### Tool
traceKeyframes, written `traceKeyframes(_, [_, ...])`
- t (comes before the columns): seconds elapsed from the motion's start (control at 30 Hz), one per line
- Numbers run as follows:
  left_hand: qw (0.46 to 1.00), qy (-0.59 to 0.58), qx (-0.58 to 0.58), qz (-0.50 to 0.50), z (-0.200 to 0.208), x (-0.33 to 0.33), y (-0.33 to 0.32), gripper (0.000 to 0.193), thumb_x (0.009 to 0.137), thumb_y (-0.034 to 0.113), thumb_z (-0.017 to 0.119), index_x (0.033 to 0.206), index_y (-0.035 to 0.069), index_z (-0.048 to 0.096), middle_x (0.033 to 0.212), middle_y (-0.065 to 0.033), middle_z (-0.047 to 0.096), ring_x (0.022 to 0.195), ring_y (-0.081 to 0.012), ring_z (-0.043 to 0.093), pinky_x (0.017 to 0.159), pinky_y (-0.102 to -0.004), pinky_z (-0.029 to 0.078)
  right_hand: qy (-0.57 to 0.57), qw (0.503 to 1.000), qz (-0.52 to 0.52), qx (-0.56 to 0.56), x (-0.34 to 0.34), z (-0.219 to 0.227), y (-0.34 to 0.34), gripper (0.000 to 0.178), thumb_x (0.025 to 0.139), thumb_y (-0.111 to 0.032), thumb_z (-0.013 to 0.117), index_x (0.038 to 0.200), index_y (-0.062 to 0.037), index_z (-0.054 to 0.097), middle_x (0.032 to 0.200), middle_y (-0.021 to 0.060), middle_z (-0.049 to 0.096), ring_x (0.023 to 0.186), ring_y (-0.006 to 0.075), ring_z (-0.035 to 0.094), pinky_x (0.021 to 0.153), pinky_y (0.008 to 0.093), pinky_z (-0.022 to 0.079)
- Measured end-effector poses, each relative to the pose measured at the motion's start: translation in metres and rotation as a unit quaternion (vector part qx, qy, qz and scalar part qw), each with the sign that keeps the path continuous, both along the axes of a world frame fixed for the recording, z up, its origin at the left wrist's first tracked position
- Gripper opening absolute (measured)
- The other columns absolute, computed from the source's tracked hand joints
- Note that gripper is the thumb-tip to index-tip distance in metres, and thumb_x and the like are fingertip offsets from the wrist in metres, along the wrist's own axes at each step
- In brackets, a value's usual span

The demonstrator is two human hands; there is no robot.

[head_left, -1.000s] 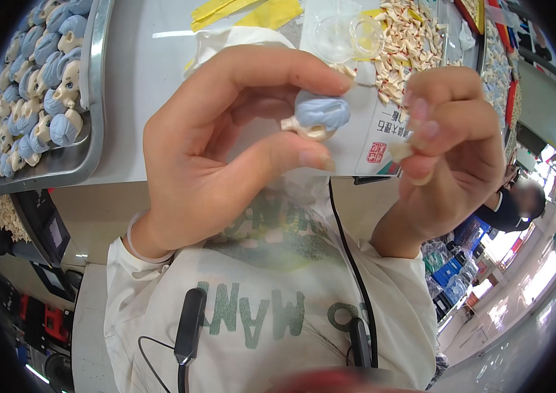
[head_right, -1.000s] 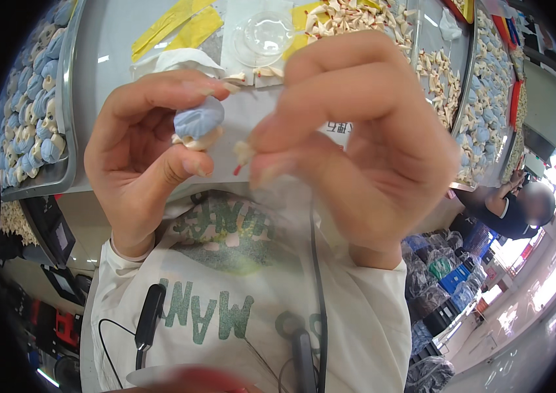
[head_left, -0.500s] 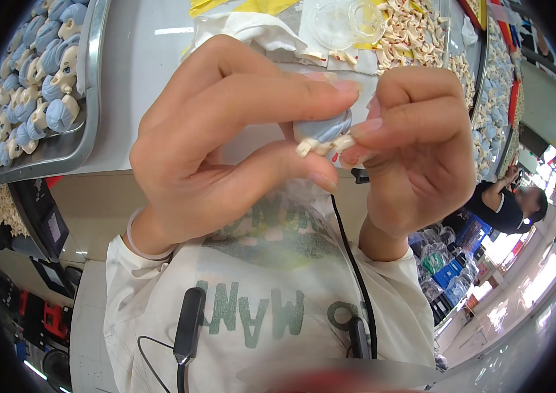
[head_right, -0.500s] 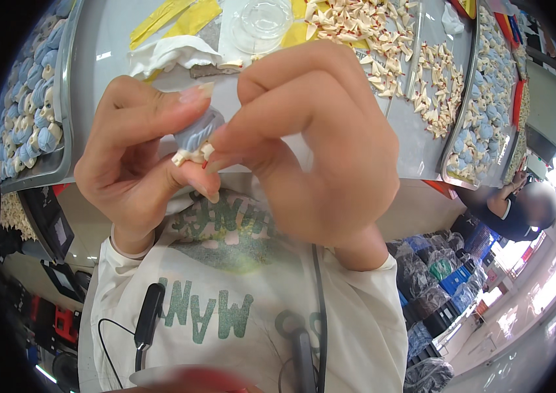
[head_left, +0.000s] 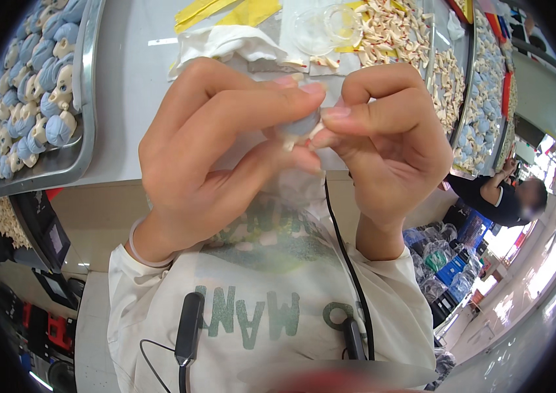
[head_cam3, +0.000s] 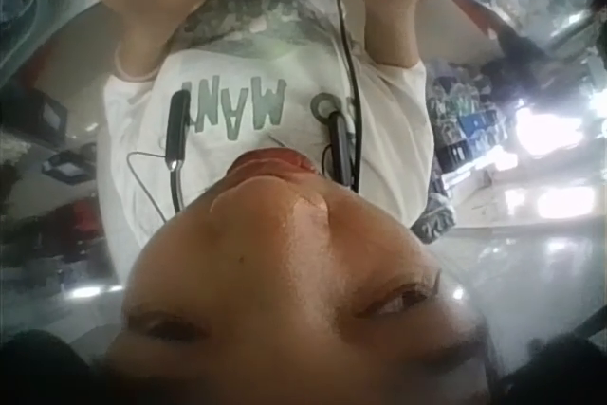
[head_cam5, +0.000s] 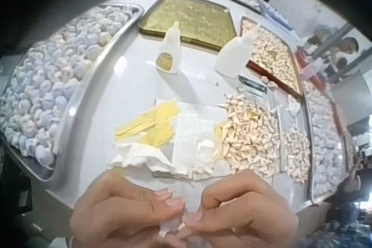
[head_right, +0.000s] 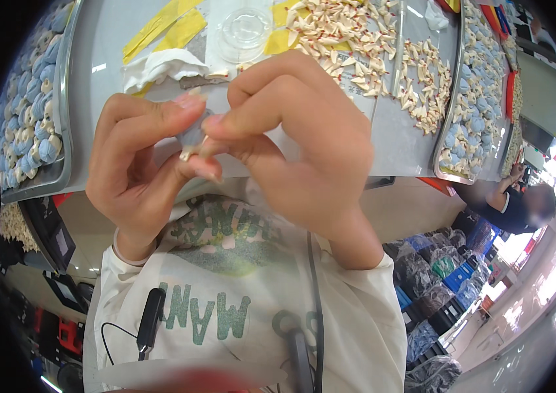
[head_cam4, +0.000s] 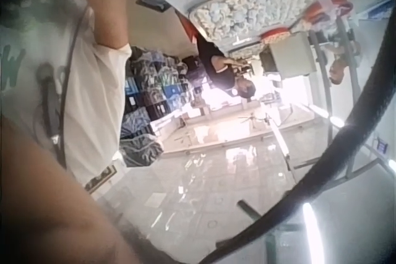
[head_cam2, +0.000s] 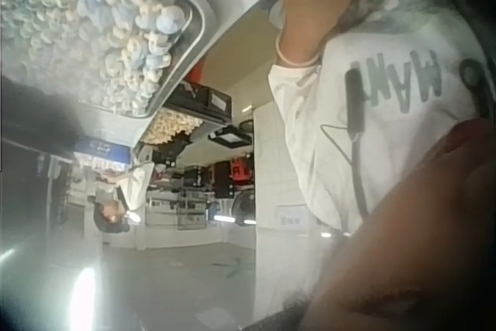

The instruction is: The person assembles small toy figure heads by gluing and fitting blue hair pieces and ear pieces onto them with a glue bottle.

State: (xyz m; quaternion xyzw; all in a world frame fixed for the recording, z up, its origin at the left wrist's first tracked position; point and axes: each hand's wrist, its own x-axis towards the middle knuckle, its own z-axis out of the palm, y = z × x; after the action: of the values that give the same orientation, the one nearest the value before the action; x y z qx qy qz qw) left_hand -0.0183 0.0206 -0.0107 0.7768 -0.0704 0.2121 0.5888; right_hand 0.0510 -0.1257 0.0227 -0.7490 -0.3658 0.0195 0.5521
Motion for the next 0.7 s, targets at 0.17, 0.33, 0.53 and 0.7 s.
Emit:
traceKeyframes(0.17, [0.998, 0.029, -0.061, -0.021, 0.005, 0.006, -0.002, 0.041, 0.065, 0.012, 0.07, 0.098, -0.005, 0.054, 0.096, -0.0123, 0.05, 0.082, -0.0149, 0.052, 0.068, -0.0223, 0.045, -0.05, 0.995, -0.085, 0.007, 0.044, 0.006, -0.046, 0.02, 0.066, 0.007, 0.06, 0.085, 0.0039, 0.057, 0.085, 0.0128, 0.055, 0.077, 0.016, 0.052, 0.07, 0.0245, 0.041])
traceKeyframes(0.33, [0.994, 0.035, -0.095, -0.037, 0.004, 0.009, -0.002, 0.041, 0.066, 0.01, 0.069, 0.1, -0.006, 0.052, 0.099, -0.0134, 0.049, 0.084, -0.0154, 0.052, 0.07, -0.0234, 0.046, -0.173, 0.941, -0.093, -0.275, 0.069, 0.007, -0.058, 0.028, 0.068, 0.004, 0.058, 0.095, -0.0026, 0.06, 0.091, 0.0073, 0.059, 0.085, 0.0154, 0.055, 0.075, 0.0235, 0.041])
traceKeyframes(0.53, [0.993, 0.046, -0.105, -0.038, 0.002, 0.009, -0.002, 0.039, 0.067, 0.008, 0.069, 0.1, -0.005, 0.052, 0.1, -0.0141, 0.049, 0.084, -0.0152, 0.052, 0.069, -0.0235, 0.047, -0.18, 0.933, -0.098, -0.296, 0.071, -0.001, -0.049, 0.018, 0.068, 0.006, 0.056, 0.083, -0.0021, 0.062, 0.087, 0.0077, 0.059, 0.078, 0.0164, 0.056, 0.07, 0.0239, 0.043])
traceKeyframes(0.7, [0.992, 0.048, -0.107, -0.042, 0.003, 0.01, -0.002, 0.039, 0.067, 0.007, 0.069, 0.099, -0.006, 0.052, 0.1, -0.0141, 0.049, 0.084, -0.0152, 0.052, 0.07, -0.0234, 0.047, -0.143, 0.941, -0.103, -0.289, 0.075, 0.003, -0.045, 0.015, 0.067, 0.006, 0.057, 0.079, -0.0012, 0.062, 0.083, 0.0073, 0.059, 0.075, 0.0155, 0.056, 0.068, 0.0234, 0.043])
